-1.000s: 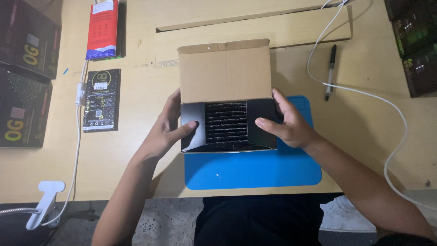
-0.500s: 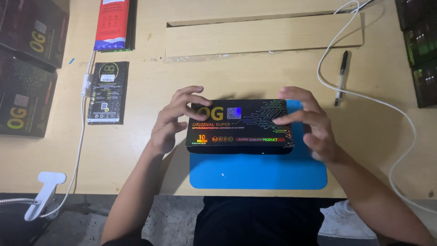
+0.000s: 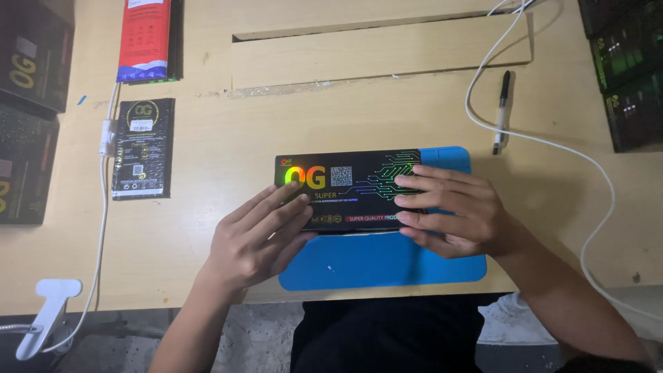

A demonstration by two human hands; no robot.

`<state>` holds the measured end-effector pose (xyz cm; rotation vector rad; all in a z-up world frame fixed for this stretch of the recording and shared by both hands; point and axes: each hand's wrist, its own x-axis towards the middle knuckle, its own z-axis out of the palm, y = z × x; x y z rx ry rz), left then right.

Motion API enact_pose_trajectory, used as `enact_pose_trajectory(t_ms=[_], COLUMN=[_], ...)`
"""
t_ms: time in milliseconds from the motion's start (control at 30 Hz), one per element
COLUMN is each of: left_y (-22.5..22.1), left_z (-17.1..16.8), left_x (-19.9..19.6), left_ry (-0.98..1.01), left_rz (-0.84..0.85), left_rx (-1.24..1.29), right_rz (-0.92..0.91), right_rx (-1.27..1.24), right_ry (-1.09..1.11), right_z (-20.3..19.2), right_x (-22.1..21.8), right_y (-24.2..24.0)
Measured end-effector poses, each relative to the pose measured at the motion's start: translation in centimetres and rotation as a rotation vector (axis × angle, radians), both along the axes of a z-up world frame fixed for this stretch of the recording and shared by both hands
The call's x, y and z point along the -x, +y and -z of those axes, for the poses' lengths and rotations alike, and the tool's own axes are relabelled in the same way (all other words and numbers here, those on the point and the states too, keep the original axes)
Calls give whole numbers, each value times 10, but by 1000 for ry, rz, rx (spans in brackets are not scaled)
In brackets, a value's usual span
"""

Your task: Inspecting and packaging smartphone replacement screens into individual boxes and then into a larger shipping container.

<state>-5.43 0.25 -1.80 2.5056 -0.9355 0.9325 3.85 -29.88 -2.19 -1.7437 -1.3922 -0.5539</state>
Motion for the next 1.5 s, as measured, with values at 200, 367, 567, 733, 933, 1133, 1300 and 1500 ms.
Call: enact_pose_trajectory(t_ms=[200,367,567,733,933,1133,1300,1500], left_y=[4,21,31,45,25,-39,-119,-224], left_z=[10,45,51,43,34,-20,-61,-62], left_x=[2,11,3,-16,-15,-39,-113,-242], left_ry=[-16,88,360,693,696,796,580,432], left_rz=[3,66,161,250,89,-43,143,228], left_rx=[-33,-25,210,376,435,829,936,783], right_rz=[-24,-16,195,259,323,436,418,383], right_rx=[140,306,397,378,319,222,350,306], right_ry=[-25,-164,-101,36,123,362,391,415], right_z=[-7,-2,45,62,62,71,58,63], right_x=[3,11,44,69,79,84,80,79], right_y=[-6,-23,-35,-51,-87,-104,-96,-102])
